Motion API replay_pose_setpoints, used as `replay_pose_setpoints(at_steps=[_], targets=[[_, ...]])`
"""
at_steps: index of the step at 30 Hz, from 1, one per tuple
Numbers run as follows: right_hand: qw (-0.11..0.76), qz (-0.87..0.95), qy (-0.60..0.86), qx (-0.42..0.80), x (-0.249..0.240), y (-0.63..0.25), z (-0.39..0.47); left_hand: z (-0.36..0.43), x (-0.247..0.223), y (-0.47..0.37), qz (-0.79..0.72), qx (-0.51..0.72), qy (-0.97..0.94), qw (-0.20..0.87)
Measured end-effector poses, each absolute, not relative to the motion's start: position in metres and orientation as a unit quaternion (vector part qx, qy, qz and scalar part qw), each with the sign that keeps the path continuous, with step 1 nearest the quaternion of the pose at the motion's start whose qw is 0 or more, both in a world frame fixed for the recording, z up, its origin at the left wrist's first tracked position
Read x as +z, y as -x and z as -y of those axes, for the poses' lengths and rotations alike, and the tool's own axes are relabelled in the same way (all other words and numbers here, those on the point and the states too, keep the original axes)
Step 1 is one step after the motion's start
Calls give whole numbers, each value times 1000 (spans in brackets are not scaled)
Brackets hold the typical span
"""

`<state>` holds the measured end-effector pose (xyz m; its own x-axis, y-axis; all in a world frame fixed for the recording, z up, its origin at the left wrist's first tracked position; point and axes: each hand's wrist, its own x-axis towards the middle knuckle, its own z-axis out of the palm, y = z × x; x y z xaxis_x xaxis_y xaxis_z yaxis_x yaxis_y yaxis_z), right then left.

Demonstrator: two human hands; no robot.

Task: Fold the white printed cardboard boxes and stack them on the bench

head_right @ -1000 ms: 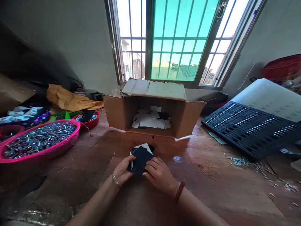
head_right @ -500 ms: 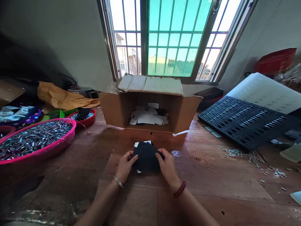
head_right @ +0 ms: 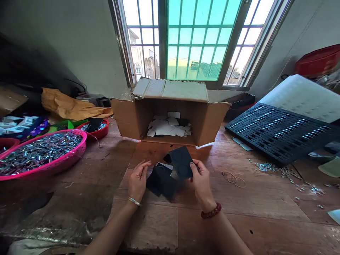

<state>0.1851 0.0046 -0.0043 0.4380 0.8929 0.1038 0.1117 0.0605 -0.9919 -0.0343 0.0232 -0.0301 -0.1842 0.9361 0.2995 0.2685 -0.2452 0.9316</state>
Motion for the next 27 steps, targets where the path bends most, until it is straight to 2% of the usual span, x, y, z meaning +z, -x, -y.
replay_pose_setpoints(at_steps=[5, 8, 12, 17, 22, 27], targets=[[562, 464, 583, 360, -3, -161, -1, -21, -30, 31, -544, 511, -604, 279], [539, 492, 596, 334, -3, -167, -5, -15, -28, 26, -567, 406, -674, 244], [510, 521, 644, 232, -2, -202, -8, -13, -26, 23, -579, 265, -743, 209], [427, 555, 707, 99, -7, -217, -1, -16, -29, 23, -573, 262, -745, 216], [313, 643, 690, 114, -24, -162, 17, -17, -34, 23, -570, 285, -744, 202], [251, 660, 696, 131, -28, -125, 27, -24, -44, 26, -568, 320, -732, 196]])
